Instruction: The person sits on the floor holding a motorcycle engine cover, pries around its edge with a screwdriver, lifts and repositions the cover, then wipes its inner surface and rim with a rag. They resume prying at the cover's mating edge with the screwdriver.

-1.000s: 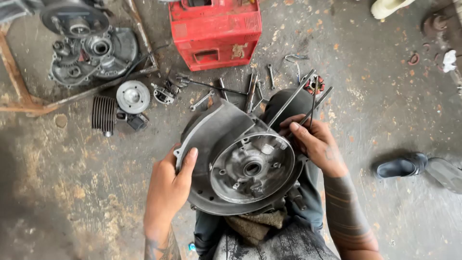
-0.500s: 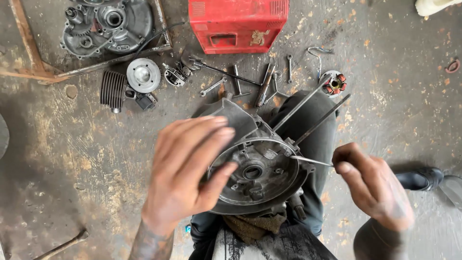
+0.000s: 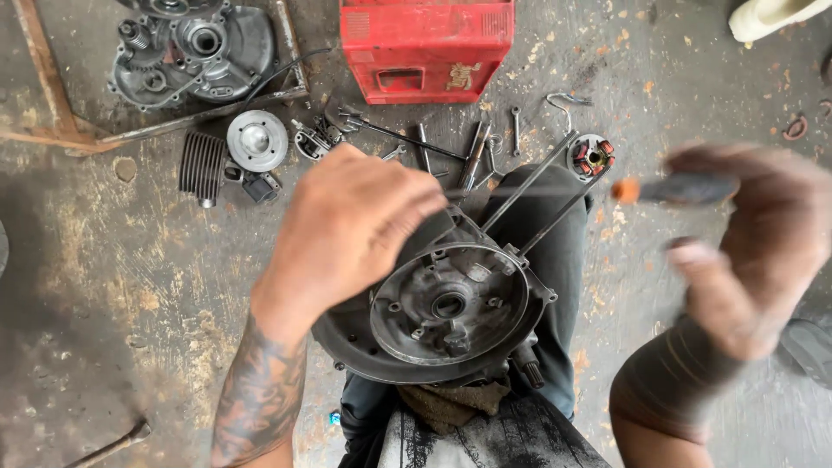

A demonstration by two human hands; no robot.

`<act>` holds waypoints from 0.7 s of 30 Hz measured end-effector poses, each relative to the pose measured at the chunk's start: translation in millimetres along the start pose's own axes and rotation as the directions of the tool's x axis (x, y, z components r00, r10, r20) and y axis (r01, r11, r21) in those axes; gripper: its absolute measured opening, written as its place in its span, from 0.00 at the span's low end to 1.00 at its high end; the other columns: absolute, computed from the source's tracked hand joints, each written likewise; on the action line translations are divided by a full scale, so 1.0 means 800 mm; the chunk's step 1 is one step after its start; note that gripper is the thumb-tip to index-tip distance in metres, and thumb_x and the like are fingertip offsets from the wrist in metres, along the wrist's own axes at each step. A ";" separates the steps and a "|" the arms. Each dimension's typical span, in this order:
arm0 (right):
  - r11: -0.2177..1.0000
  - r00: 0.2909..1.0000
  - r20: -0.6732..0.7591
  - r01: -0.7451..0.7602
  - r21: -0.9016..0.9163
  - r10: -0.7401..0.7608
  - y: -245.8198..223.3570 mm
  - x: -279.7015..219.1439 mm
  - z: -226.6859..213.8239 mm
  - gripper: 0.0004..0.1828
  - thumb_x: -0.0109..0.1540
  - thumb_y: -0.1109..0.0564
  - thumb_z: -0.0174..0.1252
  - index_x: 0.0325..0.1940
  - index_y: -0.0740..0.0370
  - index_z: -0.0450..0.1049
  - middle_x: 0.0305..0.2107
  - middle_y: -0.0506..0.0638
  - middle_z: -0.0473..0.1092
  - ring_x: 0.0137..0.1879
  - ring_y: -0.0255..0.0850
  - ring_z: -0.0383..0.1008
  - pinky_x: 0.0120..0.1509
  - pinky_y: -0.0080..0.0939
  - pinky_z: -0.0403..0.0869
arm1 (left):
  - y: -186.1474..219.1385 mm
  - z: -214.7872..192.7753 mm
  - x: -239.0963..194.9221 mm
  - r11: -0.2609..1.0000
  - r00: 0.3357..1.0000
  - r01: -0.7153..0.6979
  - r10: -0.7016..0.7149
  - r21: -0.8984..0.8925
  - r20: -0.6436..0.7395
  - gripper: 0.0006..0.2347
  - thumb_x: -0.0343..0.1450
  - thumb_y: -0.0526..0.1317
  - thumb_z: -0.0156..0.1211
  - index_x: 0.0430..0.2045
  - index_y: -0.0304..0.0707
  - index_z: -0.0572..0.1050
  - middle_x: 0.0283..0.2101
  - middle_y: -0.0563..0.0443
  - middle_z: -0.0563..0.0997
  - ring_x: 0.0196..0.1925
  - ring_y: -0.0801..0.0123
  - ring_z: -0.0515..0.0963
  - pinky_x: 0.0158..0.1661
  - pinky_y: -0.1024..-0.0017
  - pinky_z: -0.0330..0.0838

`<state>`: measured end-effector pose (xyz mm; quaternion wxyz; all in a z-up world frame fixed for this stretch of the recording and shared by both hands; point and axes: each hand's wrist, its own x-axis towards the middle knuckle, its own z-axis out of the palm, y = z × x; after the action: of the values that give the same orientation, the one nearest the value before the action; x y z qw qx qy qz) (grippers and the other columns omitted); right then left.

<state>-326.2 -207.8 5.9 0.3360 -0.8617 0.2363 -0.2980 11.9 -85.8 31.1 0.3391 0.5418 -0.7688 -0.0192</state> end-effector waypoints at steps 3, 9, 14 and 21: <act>0.895 0.891 -0.430 0.063 0.443 0.150 0.060 -0.013 0.027 0.51 0.59 0.33 0.60 0.82 0.55 0.55 0.64 0.52 0.67 0.69 0.45 0.71 0.79 0.49 0.78 | 0.002 -0.011 0.002 0.936 0.961 0.237 -0.266 -0.262 -0.080 0.02 0.74 0.33 0.61 0.32 0.35 0.79 0.26 0.56 0.78 0.26 0.71 0.67 0.31 0.74 0.62; 0.599 0.983 -0.120 0.015 0.801 0.136 0.002 0.036 0.111 0.26 0.64 0.59 0.51 0.67 0.66 0.61 0.39 0.55 0.72 0.42 0.41 0.75 0.49 0.35 0.78 | 0.026 0.022 0.026 0.946 0.996 0.087 -0.077 -0.312 0.043 0.06 0.75 0.41 0.58 0.30 0.45 0.79 0.20 0.62 0.77 0.16 0.76 0.67 0.38 0.73 0.67; 0.642 0.979 -0.189 0.101 0.760 0.070 -0.014 0.058 0.123 0.11 0.61 0.68 0.41 0.43 0.60 0.65 0.40 0.62 0.71 0.34 0.45 0.76 0.41 0.37 0.79 | 0.026 -0.002 0.039 0.933 0.991 0.134 -0.121 -0.335 0.060 0.08 0.73 0.38 0.59 0.23 0.39 0.77 0.19 0.52 0.78 0.15 0.60 0.69 0.32 0.68 0.66; 0.553 0.953 -0.247 0.112 0.826 0.175 0.031 0.029 0.133 0.05 0.65 0.66 0.49 0.45 0.66 0.64 0.37 0.63 0.73 0.38 0.52 0.80 0.46 0.46 0.84 | 0.008 0.010 0.028 0.970 0.988 0.150 -0.153 -0.189 -0.001 0.24 0.74 0.61 0.45 0.47 0.42 0.76 0.48 0.51 0.84 0.49 0.65 0.83 0.58 0.58 0.60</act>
<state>-243.5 -191.9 -66.9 0.6682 -0.5394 0.1310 -0.4953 -1.9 -104.8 38.3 0.3924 0.5645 -0.7172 -0.1137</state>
